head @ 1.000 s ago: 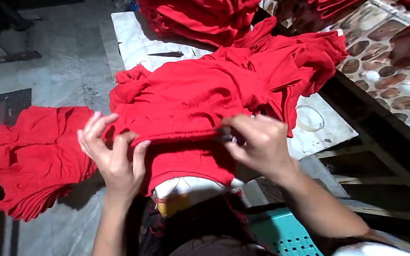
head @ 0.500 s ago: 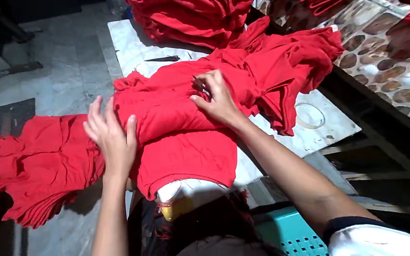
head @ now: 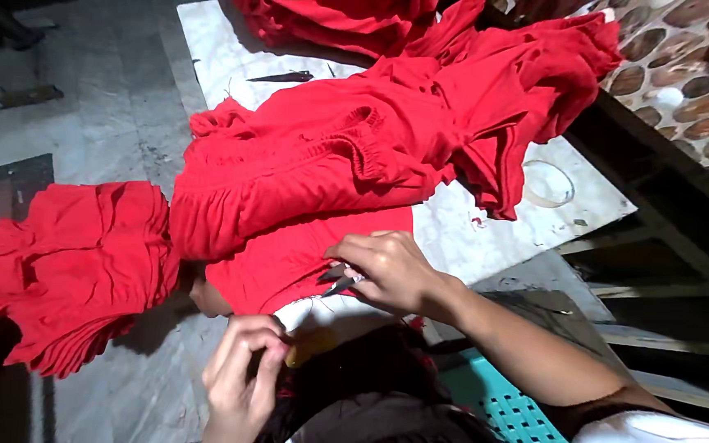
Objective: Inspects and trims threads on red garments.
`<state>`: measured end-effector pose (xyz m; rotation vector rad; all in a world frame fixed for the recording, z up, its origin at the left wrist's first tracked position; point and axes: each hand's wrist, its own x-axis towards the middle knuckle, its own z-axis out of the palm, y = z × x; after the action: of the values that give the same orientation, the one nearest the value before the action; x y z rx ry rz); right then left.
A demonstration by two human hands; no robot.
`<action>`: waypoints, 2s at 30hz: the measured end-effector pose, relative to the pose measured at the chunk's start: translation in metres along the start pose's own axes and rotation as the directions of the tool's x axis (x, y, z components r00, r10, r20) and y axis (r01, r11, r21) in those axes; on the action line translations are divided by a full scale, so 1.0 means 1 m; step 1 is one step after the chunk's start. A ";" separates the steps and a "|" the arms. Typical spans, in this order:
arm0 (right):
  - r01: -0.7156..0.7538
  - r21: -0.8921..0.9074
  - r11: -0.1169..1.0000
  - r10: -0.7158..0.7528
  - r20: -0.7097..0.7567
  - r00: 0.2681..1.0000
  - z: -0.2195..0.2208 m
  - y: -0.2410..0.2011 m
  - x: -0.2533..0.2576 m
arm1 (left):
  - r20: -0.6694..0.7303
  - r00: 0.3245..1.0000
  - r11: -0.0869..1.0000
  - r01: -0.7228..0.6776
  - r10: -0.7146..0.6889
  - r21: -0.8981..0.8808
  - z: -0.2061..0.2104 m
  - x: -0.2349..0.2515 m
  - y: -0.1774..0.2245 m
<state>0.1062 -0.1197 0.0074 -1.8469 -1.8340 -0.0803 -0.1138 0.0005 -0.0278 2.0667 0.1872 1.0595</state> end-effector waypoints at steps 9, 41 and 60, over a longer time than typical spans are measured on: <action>-0.243 0.154 0.958 0.260 -0.104 0.960 0.021 0.014 0.024 | -0.052 0.998 0.754 0.052 -0.023 0.654 0.053 0.019 -0.001; -0.297 0.270 0.916 0.324 -0.060 0.944 0.024 -0.014 -0.014 | -0.139 0.986 0.736 0.160 -0.090 0.658 0.056 0.028 -0.003; 0.007 0.000 1.000 -0.007 0.005 1.000 0.022 -0.022 -0.004 | -0.271 0.948 0.984 0.142 -0.167 -0.109 0.051 0.007 -0.006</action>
<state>0.0778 -0.1163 -0.0062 -1.8422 -1.8442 -0.0784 -0.0705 -0.0225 -0.0453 1.7863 0.4306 1.2354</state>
